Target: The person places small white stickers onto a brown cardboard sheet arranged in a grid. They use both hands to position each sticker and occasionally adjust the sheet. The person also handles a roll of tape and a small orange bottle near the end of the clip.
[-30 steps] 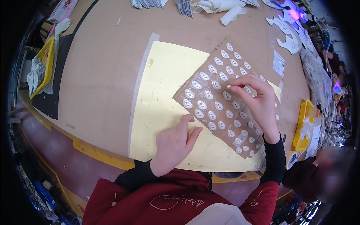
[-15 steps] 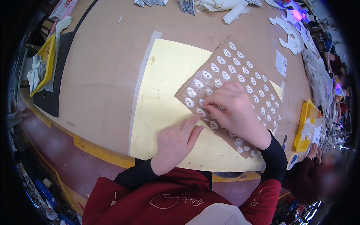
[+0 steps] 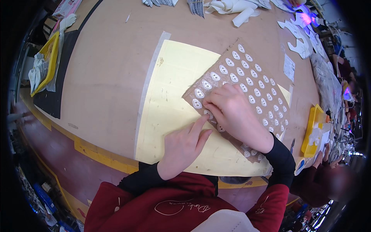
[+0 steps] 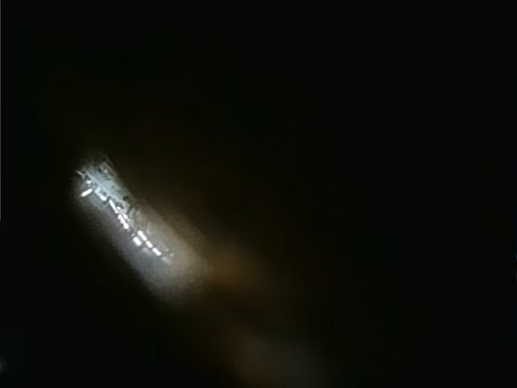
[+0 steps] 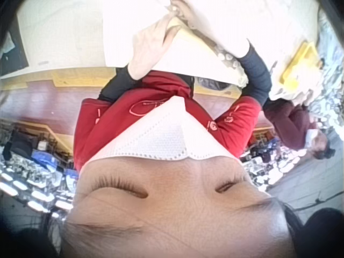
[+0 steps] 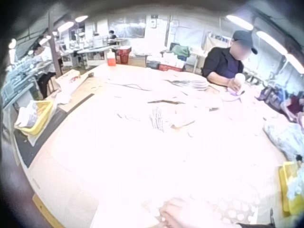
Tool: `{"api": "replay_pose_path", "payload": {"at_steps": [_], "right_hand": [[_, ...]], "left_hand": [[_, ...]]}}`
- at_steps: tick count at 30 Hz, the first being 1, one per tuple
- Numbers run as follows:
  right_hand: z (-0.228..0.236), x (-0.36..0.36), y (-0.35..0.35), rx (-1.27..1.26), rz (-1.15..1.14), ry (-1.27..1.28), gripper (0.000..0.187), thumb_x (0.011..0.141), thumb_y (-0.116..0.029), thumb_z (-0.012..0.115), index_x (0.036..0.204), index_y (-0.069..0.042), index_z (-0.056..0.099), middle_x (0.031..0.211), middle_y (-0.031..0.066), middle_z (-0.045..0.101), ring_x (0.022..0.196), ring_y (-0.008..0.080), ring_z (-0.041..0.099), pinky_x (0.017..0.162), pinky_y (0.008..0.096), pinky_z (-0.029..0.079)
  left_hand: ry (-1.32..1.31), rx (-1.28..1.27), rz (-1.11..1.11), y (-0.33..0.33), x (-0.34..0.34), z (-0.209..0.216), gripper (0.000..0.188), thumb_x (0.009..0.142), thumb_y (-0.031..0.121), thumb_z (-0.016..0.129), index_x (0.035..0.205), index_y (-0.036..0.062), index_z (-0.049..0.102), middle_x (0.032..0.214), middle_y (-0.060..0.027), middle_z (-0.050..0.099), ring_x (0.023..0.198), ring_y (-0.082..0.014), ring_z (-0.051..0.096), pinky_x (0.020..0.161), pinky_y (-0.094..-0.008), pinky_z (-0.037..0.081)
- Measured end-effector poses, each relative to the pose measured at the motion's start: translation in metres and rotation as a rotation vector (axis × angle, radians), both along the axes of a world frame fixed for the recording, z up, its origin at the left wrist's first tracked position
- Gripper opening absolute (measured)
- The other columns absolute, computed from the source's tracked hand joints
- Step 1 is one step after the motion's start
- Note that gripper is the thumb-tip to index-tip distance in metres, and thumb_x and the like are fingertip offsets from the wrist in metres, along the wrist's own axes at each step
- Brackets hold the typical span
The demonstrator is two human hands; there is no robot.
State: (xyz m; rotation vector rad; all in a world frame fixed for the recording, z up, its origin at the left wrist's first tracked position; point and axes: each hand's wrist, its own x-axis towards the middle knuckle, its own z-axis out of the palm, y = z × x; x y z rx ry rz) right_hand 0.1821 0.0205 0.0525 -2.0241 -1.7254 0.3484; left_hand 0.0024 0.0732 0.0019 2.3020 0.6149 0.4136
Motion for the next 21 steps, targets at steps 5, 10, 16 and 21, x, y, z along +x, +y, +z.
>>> {"api": "replay_pose_path", "payload": {"at_steps": [5,10,16,21], "right_hand": [[0.005,0.007,-0.001,0.11,-0.173,0.149,0.005,0.085,-0.001,0.071,0.089,-0.003,0.073,0.088,0.0077,0.07,0.084,0.0221,0.063,0.079,0.0336,0.048],[0.042,0.019,-0.019,0.265,-0.403,0.605,0.016,0.089,0.001,0.07,0.105,0.0,0.072,0.093,0.0034,0.07,0.091,0.0123,0.063,0.081,0.0275,0.049],[0.045,0.032,-0.056,0.436,-0.593,1.043,0.026,0.093,0.0,0.069,0.118,0.004,0.069,0.101,0.0054,0.07,0.096,0.0115,0.063,0.092,0.0251,0.049],[0.032,0.04,-0.079,0.446,-0.634,1.256,0.023,0.094,-0.002,0.069,0.116,0.005,0.07,0.105,0.0073,0.072,0.097,0.0112,0.065,0.087,0.0237,0.05]], "left_hand": [[0.0,-0.026,0.0,0.0,0.0,0.002,0.037,0.093,0.024,0.071,0.128,0.0153,0.063,0.059,-0.0022,0.053,0.048,-0.0193,0.055,0.049,-0.0349,0.044],[-0.026,-0.059,0.002,0.0,-0.002,0.001,0.04,0.093,0.023,0.071,0.132,0.0161,0.061,0.059,-0.0015,0.052,0.048,-0.0188,0.054,0.049,-0.0343,0.043],[0.055,-0.159,0.014,-0.002,-0.003,0.001,0.045,0.094,0.022,0.07,0.136,0.0132,0.056,0.058,0.0004,0.048,0.046,-0.0161,0.05,0.049,-0.0327,0.04],[0.068,-0.169,0.04,-0.001,-0.005,0.0,0.048,0.093,0.018,0.07,0.138,0.01,0.054,0.057,0.0007,0.046,0.046,-0.0148,0.047,0.049,-0.0322,0.039]]}}
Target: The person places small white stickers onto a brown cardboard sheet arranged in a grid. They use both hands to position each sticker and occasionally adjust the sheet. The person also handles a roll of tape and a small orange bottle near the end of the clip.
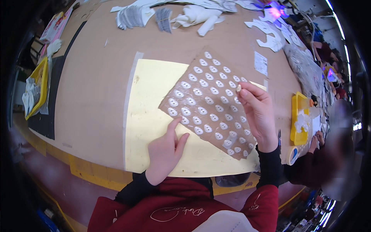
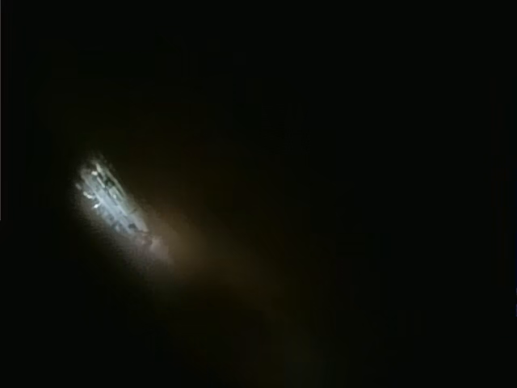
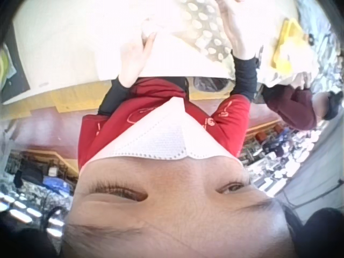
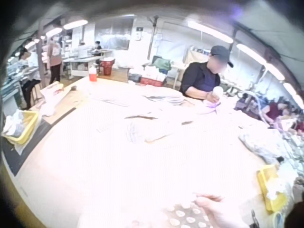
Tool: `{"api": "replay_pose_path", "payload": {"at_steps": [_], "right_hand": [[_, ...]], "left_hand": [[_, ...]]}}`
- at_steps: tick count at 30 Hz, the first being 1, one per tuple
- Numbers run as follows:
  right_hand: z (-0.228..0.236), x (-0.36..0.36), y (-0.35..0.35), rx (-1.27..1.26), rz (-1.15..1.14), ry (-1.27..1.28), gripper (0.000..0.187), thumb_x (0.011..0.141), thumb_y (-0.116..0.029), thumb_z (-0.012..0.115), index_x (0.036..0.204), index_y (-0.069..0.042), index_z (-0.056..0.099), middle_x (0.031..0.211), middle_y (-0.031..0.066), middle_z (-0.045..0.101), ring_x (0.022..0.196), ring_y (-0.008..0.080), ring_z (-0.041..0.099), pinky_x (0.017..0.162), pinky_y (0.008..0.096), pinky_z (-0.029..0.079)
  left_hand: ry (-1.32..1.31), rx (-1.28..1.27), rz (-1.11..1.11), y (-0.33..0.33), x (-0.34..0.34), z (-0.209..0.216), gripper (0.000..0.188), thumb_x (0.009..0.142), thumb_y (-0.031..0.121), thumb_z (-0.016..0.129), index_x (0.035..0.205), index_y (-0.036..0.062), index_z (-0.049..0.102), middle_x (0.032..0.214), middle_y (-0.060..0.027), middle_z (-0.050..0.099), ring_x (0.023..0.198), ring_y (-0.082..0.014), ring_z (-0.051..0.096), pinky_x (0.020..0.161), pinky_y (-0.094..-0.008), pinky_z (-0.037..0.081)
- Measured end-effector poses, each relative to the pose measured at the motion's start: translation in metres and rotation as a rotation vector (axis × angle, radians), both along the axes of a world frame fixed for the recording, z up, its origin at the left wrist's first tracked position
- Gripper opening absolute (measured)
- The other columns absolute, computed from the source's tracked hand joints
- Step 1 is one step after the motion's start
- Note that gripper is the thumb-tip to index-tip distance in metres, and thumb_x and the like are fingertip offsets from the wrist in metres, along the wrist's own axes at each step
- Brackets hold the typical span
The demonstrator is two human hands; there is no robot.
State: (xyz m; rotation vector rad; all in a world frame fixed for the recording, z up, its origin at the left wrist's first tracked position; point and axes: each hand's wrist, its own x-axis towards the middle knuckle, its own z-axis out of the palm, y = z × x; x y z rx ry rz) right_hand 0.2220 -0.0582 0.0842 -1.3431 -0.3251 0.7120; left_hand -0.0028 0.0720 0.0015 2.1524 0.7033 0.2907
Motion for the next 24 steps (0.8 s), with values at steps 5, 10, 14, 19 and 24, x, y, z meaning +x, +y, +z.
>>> {"api": "replay_pose_path", "payload": {"at_steps": [5,10,14,19,24], "right_hand": [[0.005,-0.008,-0.026,-0.002,-0.089,0.005,0.017,0.094,-0.002,0.067,0.111,0.003,0.07,0.101,0.0064,0.071,0.093,0.0115,0.063,0.086,0.0247,0.049],[0.008,-0.031,-0.09,-0.041,-0.329,-0.365,0.011,0.092,0.004,0.065,0.102,0.003,0.071,0.099,0.0062,0.069,0.096,0.0127,0.062,0.09,0.0262,0.048],[0.007,-0.069,-0.171,-0.294,-0.727,-0.572,0.008,0.089,0.007,0.068,0.096,0.005,0.071,0.096,0.0046,0.068,0.092,0.0114,0.063,0.086,0.024,0.048],[-0.046,-0.131,-0.296,-0.596,-1.148,-0.444,0.006,0.086,0.004,0.074,0.092,0.003,0.071,0.085,0.0,0.067,0.08,0.0055,0.06,0.075,0.0201,0.048],[-0.158,-0.17,-0.377,-0.929,-1.323,-0.311,0.01,0.084,0.0,0.075,0.093,0.002,0.075,0.081,0.0017,0.071,0.075,0.0077,0.063,0.071,0.0225,0.05]], "left_hand": [[-0.081,0.03,0.012,-0.003,0.006,-0.002,0.047,0.094,0.015,0.068,0.138,0.0078,0.053,0.057,0.0004,0.043,0.047,-0.0111,0.045,0.049,-0.0303,0.036],[-0.122,-0.181,0.144,-0.004,0.004,-0.002,0.042,0.098,0.011,0.063,0.139,0.0069,0.051,0.06,0.0022,0.039,0.052,-0.0062,0.039,0.05,-0.0252,0.032],[-0.376,-0.359,0.297,-0.004,-0.004,-0.008,0.04,0.103,0.01,0.055,0.141,0.0026,0.046,0.066,0.0041,0.042,0.055,-0.0033,0.036,0.049,-0.0208,0.029],[-0.429,-0.277,0.337,-0.006,-0.002,0.004,0.038,0.105,0.011,0.052,0.14,0.0003,0.045,0.07,0.0039,0.044,0.056,-0.002,0.035,0.048,-0.0186,0.028],[-0.378,-0.192,0.346,-0.011,0.004,0.017,0.04,0.105,0.013,0.052,0.143,0.0034,0.046,0.069,0.0031,0.043,0.057,-0.0033,0.035,0.053,-0.0199,0.03]]}}
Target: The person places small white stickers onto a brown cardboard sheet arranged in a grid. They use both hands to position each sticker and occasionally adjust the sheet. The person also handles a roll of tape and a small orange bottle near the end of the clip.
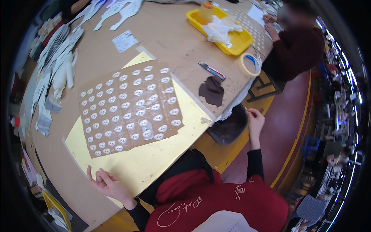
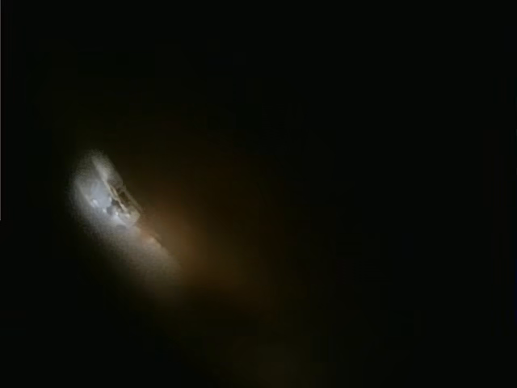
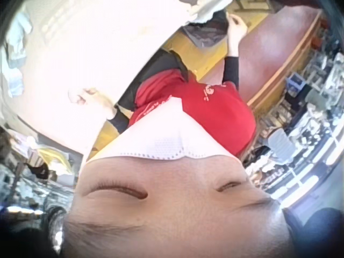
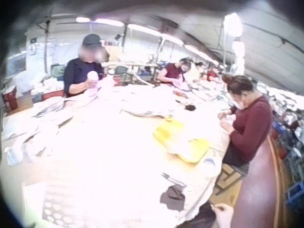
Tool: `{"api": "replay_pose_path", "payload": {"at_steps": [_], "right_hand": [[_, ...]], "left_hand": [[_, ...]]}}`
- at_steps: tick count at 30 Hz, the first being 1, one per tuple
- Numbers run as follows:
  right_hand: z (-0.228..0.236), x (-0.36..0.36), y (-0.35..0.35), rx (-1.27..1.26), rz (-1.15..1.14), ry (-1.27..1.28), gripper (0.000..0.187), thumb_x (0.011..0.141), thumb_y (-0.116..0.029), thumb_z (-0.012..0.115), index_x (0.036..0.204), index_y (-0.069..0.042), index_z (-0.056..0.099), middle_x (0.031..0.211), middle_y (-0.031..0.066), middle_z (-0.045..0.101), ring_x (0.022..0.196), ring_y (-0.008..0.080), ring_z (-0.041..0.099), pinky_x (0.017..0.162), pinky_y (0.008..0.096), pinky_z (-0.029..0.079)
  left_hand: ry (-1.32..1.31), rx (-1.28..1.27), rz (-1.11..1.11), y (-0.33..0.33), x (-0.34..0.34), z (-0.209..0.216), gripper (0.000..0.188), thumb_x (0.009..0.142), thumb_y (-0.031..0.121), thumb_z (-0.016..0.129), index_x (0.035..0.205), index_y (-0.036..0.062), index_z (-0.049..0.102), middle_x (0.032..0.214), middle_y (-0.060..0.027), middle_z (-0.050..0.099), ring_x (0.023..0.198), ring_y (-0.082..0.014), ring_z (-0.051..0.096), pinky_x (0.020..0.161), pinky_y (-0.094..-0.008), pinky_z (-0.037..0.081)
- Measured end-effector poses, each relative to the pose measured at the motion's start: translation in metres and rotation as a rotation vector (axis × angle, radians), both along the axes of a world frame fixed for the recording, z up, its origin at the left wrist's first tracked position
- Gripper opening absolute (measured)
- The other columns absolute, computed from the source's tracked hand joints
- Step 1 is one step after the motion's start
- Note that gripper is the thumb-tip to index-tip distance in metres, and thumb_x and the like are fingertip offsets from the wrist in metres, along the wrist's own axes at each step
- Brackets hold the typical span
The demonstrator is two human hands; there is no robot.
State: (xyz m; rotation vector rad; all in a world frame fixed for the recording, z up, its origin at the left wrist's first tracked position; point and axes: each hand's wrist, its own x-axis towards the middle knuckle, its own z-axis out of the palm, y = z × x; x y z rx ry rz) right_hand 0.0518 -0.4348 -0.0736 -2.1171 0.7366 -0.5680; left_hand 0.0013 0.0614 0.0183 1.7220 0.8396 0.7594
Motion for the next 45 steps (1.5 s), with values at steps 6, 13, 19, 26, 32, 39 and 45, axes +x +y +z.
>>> {"api": "replay_pose_path", "payload": {"at_steps": [6,13,19,26,32,39,45], "right_hand": [[-0.12,-0.031,-0.057,-0.133,0.036,0.406,0.021,0.084,-0.004,0.064,0.098,-0.006,0.079,0.097,0.0184,0.075,0.095,0.033,0.072,0.088,0.0412,0.054],[-0.033,0.019,-0.025,-0.113,-0.049,0.047,0.032,0.092,-0.01,0.067,0.123,-0.003,0.067,0.107,0.0141,0.072,0.095,0.0221,0.068,0.087,0.0323,0.052],[0.059,0.092,-0.004,-0.571,0.19,-0.302,0.031,0.094,-0.014,0.067,0.122,-0.001,0.064,0.126,0.0128,0.066,0.12,0.0283,0.061,0.108,0.0401,0.041],[0.095,0.097,0.015,-0.658,0.299,-0.252,0.022,0.089,-0.015,0.071,0.105,-0.001,0.064,0.11,0.0121,0.067,0.11,0.033,0.061,0.115,0.0521,0.032],[0.145,0.051,0.096,-0.168,0.603,-0.595,0.028,0.081,-0.015,0.081,0.096,0.003,0.066,0.092,0.0137,0.066,0.088,0.0334,0.062,0.087,0.0404,0.05],[0.167,0.058,0.157,-0.285,0.905,-0.735,0.037,0.069,-0.017,0.088,0.096,-0.001,0.069,0.085,0.0104,0.068,0.079,0.0301,0.061,0.077,0.0408,0.049],[0.172,0.063,0.189,-0.404,1.018,-0.764,0.037,0.067,-0.016,0.089,0.096,-0.002,0.07,0.084,0.0076,0.069,0.073,0.025,0.062,0.076,0.0394,0.045]], "left_hand": [[0.053,0.175,0.083,0.009,0.01,0.03,0.039,0.105,0.021,0.053,0.142,0.0077,0.05,0.067,0.0025,0.039,0.061,-0.007,0.035,0.062,-0.0233,0.032],[0.023,0.289,0.086,0.031,0.012,0.04,0.039,0.105,0.022,0.053,0.143,0.0102,0.051,0.066,0.0022,0.039,0.063,-0.007,0.036,0.063,-0.0237,0.033],[-0.016,0.275,0.005,-0.006,0.033,0.056,0.042,0.105,0.019,0.052,0.145,0.0057,0.047,0.067,0.0017,0.042,0.063,-0.0058,0.04,0.06,-0.0229,0.033],[-0.15,0.15,-0.246,-0.02,0.022,0.045,0.04,0.102,0.008,0.05,0.142,0.005,0.05,0.08,-0.0023,0.054,0.073,-0.0084,0.051,0.072,-0.0213,0.041],[-0.182,0.488,-0.881,-0.093,0.053,0.073,0.042,0.088,0.006,0.068,0.13,0.0027,0.065,0.126,-0.0165,0.063,0.116,-0.0293,0.059,0.089,-0.0387,0.051],[-0.49,0.26,-0.973,-0.145,0.09,0.101,0.045,0.08,0.007,0.081,0.123,0.0025,0.069,0.133,-0.0163,0.058,0.112,-0.028,0.064,0.088,-0.0366,0.055],[-0.483,-0.036,-0.889,-0.138,0.08,0.087,0.038,0.08,0.006,0.081,0.116,0.0018,0.069,0.131,-0.0131,0.059,0.103,-0.0251,0.067,0.085,-0.0351,0.056]]}}
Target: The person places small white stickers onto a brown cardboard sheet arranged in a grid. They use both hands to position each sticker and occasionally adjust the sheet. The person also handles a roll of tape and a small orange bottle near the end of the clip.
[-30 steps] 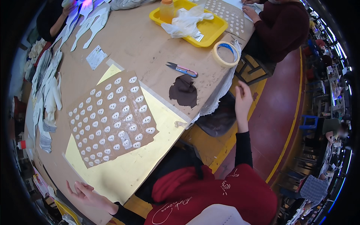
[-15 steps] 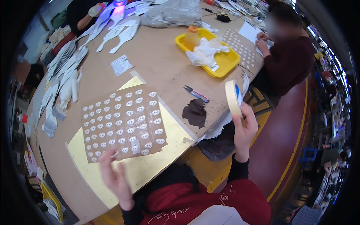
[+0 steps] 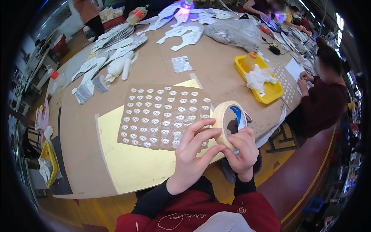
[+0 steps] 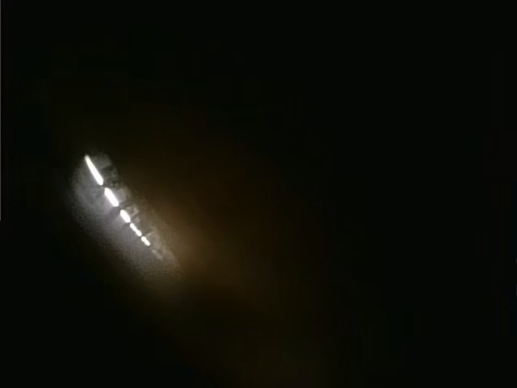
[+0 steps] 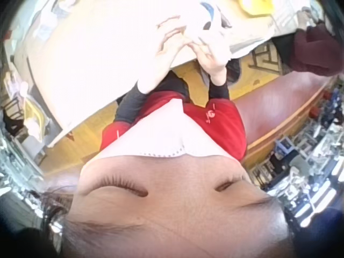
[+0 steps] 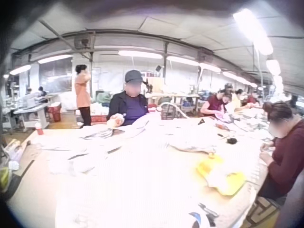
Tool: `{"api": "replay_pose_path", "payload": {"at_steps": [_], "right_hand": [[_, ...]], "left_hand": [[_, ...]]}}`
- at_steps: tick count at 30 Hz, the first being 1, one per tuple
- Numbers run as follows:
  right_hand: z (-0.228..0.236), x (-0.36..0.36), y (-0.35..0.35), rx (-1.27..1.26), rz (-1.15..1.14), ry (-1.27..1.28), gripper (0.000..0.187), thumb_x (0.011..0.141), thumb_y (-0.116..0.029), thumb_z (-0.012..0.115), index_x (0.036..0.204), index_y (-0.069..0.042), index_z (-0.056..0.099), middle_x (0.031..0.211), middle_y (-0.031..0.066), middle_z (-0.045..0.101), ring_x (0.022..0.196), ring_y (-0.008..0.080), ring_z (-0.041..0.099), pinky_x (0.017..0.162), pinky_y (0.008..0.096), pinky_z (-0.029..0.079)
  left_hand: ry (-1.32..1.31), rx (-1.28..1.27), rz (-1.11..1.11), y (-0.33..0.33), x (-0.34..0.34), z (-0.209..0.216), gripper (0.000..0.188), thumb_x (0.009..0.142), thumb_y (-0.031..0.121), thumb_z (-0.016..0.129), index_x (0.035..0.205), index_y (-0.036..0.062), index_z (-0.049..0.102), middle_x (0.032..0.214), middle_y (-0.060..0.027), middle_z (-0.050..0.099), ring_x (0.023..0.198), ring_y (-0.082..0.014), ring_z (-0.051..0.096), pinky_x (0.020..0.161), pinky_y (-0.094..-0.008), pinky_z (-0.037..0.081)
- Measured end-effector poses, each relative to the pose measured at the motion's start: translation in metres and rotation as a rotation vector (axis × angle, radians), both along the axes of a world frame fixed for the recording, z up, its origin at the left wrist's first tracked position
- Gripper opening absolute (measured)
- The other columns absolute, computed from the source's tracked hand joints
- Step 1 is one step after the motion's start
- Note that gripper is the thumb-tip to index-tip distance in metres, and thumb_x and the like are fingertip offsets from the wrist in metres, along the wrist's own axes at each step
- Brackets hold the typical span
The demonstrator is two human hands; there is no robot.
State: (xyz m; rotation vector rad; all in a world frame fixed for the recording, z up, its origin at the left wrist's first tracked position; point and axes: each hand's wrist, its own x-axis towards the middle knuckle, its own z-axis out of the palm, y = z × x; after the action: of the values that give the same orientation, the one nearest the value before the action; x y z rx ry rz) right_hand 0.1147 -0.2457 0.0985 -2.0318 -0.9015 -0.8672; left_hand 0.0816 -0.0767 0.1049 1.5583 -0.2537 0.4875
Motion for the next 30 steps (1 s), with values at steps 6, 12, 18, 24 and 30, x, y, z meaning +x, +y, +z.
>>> {"api": "replay_pose_path", "payload": {"at_steps": [6,12,18,24,30], "right_hand": [[0.001,-0.005,0.018,-0.037,0.041,0.024,0.038,0.065,-0.014,0.089,0.096,-0.002,0.07,0.084,0.0073,0.068,0.071,0.025,0.061,0.076,0.0378,0.044],[0.002,-0.006,0.029,-0.05,0.056,0.022,0.038,0.065,-0.013,0.089,0.097,-0.001,0.07,0.085,0.0071,0.068,0.071,0.0249,0.061,0.076,0.038,0.044],[0.005,-0.008,0.032,-0.095,0.035,0.008,0.037,0.066,-0.012,0.088,0.097,0.0,0.071,0.085,0.0069,0.069,0.072,0.0239,0.063,0.075,0.0376,0.045],[-0.001,-0.007,0.038,-0.078,0.06,0.015,0.034,0.068,-0.01,0.087,0.098,-0.001,0.071,0.085,0.006,0.068,0.071,0.0224,0.062,0.074,0.0371,0.045],[-0.001,-0.01,0.037,-0.053,0.063,0.03,0.034,0.07,-0.01,0.086,0.099,0.0,0.071,0.085,0.0067,0.068,0.072,0.0234,0.063,0.075,0.0371,0.046]], "left_hand": [[0.047,-0.115,0.032,0.01,-0.008,-0.009,0.029,0.083,-0.001,0.077,0.109,-0.0003,0.065,0.131,-0.0142,0.057,0.11,-0.0222,0.064,0.088,-0.0331,0.057],[0.039,-0.203,0.068,0.012,-0.013,-0.013,0.03,0.083,-0.003,0.076,0.11,-0.0016,0.064,0.133,-0.0153,0.059,0.112,-0.0228,0.065,0.091,-0.0329,0.058],[0.076,-0.163,0.061,0.016,-0.014,-0.016,0.036,0.086,-0.006,0.073,0.119,-0.0028,0.06,0.136,-0.0162,0.056,0.117,-0.0237,0.062,0.098,-0.0336,0.056],[0.108,-0.232,0.016,0.02,-0.013,-0.022,0.035,0.087,-0.007,0.069,0.12,-0.004,0.058,0.138,-0.0154,0.051,0.121,-0.0221,0.058,0.1,-0.034,0.053],[0.056,-0.092,-0.009,0.025,-0.008,-0.023,0.032,0.088,-0.005,0.068,0.118,-0.0032,0.057,0.137,-0.016,0.051,0.118,-0.0214,0.059,0.098,-0.0346,0.054]]}}
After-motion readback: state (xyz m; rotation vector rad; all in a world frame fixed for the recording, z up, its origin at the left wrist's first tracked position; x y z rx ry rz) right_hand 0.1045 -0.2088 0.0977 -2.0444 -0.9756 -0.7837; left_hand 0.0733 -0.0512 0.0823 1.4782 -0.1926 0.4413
